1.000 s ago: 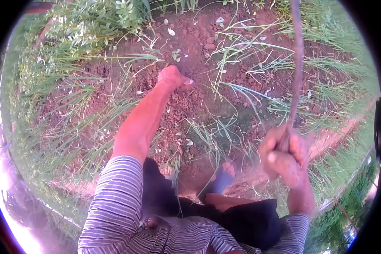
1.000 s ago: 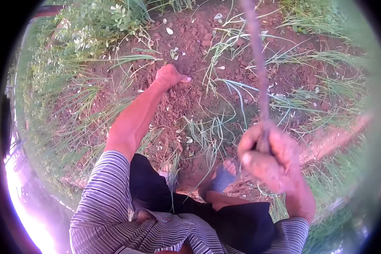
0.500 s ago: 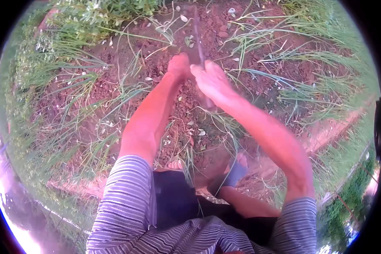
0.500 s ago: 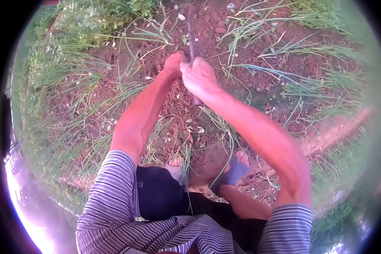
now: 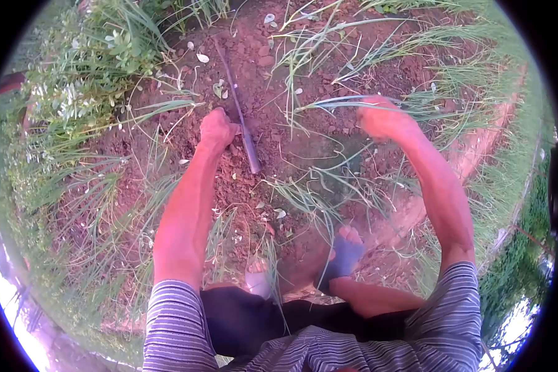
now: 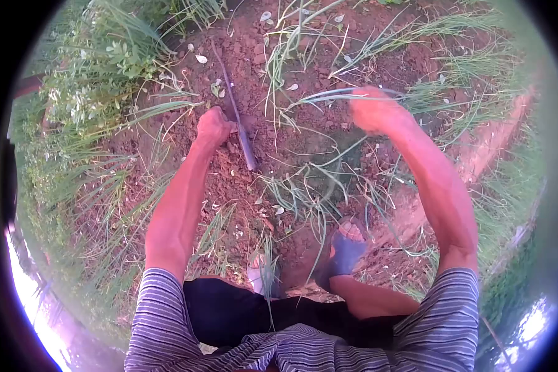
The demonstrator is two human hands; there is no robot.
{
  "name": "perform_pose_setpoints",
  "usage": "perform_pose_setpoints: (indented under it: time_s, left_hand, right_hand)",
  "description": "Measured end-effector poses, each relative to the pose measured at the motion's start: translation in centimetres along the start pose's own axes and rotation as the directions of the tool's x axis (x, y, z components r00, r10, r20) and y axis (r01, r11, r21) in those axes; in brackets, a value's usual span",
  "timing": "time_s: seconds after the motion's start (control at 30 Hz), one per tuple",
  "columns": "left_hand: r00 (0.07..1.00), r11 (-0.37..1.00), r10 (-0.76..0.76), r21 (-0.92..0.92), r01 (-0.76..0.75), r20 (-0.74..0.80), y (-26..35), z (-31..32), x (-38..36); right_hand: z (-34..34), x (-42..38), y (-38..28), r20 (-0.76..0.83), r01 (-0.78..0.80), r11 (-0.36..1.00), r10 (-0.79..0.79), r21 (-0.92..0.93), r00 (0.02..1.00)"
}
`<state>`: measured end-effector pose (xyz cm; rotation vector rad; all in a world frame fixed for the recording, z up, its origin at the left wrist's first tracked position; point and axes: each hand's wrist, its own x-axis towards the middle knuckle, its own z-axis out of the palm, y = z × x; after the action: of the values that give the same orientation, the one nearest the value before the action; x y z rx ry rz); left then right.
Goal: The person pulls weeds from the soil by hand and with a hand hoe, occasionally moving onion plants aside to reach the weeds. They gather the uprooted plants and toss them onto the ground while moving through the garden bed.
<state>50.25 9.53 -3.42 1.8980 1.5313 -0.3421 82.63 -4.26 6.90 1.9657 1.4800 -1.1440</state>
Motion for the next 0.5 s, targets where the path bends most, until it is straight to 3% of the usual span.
perform_pose_setpoints:
  time_s: [0.03, 0.1, 0.17, 0.27, 0.37, 0.4, 0.5]
  left_hand:
    - [1.000, 1.000, -0.011, 0.014, 0.011, 0.000, 0.0, 0.2, 0.1]
    - [0.999, 0.999, -0.028, -0.020, 0.028, 0.018, 0.0, 0.2, 0.3]
    - [0.999, 0.999, -0.032, -0.026, 0.033, 0.028, -0.8, 0.9, 1.0]
    - [0.999, 0.998, -0.042, -0.041, 0.043, 0.025, -1.0, 1.1, 1.3]
    - [0.995, 0.995, -0.089, -0.041, 0.091, 0.050, -1.0, 1.0, 1.4]
    - [0.995, 0.996, -0.087, -0.022, 0.088, 0.055, -0.8, 0.8, 1.3]
    - [0.995, 0.996, -0.081, 0.037, 0.079, 0.057, -0.6, 0.8, 1.4]
  right_hand:
    - [1.6, 2.3, 1.7, -0.265, 0.072, 0.994, -0.049, 0.080, 0.963]
    - [1.7, 4.6, -0.1, -0.641, 0.280, 0.959, -0.238, -0.037, 0.730]
    - [1.7, 8.1, -1.8, -0.777, 0.325, 0.941, -0.136, 0.092, 0.615]
    - [1.5, 12.7, -2.6, -0.766, 0.229, 0.967, -0.062, 0.113, 0.639]
    - [1.5, 13.7, -2.5, -0.892, 0.422, 0.906, -0.214, -0.029, 0.398]
    - [1.3, 13.8, -2.3, -0.901, 0.454, 0.889, -0.241, -0.055, 0.362]
    - [1.0, 15.2, -1.7, -0.873, 0.360, 0.913, -0.326, -0.191, 0.362]
